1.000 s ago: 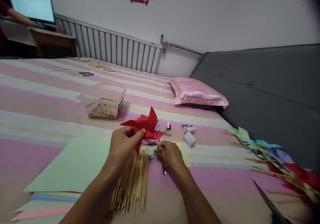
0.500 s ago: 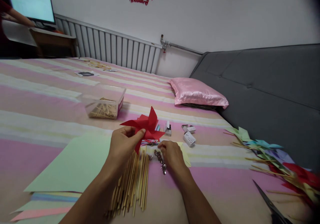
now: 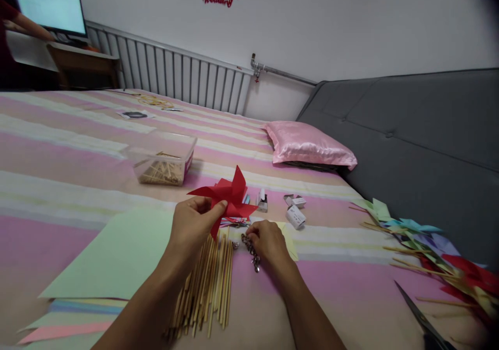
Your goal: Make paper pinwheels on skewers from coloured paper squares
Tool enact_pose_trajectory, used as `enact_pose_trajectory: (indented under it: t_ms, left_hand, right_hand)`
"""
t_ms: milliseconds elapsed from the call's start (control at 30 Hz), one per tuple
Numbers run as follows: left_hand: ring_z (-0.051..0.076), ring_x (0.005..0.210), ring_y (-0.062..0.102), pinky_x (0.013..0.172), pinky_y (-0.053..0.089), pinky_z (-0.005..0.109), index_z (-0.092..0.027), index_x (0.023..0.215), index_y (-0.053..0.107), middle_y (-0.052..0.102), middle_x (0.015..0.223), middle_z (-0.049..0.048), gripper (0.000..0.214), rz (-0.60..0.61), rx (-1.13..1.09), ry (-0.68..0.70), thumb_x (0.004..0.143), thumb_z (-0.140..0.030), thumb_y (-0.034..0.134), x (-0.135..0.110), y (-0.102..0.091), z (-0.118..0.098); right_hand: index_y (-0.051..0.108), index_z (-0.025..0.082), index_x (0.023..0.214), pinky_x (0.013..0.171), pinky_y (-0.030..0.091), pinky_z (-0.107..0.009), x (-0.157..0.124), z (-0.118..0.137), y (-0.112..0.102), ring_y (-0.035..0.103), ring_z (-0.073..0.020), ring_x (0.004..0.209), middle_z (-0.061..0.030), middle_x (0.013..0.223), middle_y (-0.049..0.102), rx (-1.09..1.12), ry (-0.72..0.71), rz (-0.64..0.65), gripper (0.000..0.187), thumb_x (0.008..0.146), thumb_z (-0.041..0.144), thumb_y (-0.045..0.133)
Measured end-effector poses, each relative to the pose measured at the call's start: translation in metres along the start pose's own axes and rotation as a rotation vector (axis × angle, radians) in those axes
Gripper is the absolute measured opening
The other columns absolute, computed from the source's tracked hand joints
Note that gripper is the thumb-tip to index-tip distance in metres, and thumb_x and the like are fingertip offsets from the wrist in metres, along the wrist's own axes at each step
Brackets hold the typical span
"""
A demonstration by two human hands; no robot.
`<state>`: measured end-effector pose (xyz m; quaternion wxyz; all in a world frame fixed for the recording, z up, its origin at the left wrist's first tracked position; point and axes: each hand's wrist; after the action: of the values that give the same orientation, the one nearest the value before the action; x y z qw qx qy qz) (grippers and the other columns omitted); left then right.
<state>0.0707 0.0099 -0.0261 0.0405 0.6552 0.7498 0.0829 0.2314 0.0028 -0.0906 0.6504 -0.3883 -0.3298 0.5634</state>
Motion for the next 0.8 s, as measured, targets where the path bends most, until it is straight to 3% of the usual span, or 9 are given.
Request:
enact_pose_trajectory:
  t_ms: [500, 700, 800]
  left_hand:
    - [0.007, 0.047, 0.048, 0.046, 0.032, 0.018, -0.011, 0.051, 0.063, 0.059, 0.047, -0.0016, 0.016, -0.003, 0.005, -0.004, 0.054, -0.024, 0.073, 0.0012, -0.0002, 0.002]
    - [0.008, 0.05, 0.052, 0.048, 0.036, 0.018, -0.012, 0.054, 0.065, 0.063, 0.052, -0.0009, 0.012, 0.004, -0.011, -0.004, 0.055, -0.022, 0.073, 0.0027, -0.0005, 0.0038]
    - [0.008, 0.049, 0.051, 0.047, 0.036, 0.018, -0.012, 0.052, 0.064, 0.062, 0.051, -0.0015, 0.013, 0.002, -0.011, 0.003, 0.054, -0.021, 0.073, 0.0023, -0.0003, 0.0039]
  right_hand:
    - [0.073, 0.022, 0.087, 0.071, 0.04, -0.026, 0.0058, -0.0078, 0.0052, 0.065, -0.0207, 0.088, -0.0073, 0.092, 0.073, 0.001, -0.012, -0.042, 0.025, 0.076, 0.012, 0.053]
    - [0.071, 0.028, 0.097, 0.077, 0.039, -0.023, 0.0044, -0.001, 0.0059, 0.062, -0.0176, 0.097, -0.0019, 0.102, 0.07, 0.009, -0.173, -0.008, 0.029, 0.079, 0.014, 0.053]
    - [0.072, 0.026, 0.092, 0.071, 0.04, -0.022, 0.0053, 0.0001, 0.0102, 0.063, -0.0157, 0.088, -0.0015, 0.095, 0.071, -0.005, -0.222, 0.033, 0.027, 0.077, 0.013, 0.054]
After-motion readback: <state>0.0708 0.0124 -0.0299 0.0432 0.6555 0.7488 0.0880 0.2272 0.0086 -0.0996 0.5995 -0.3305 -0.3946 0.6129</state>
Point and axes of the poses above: each hand's wrist, its own x-axis towards the middle knuckle, its own y-axis out of the palm, z = x × y
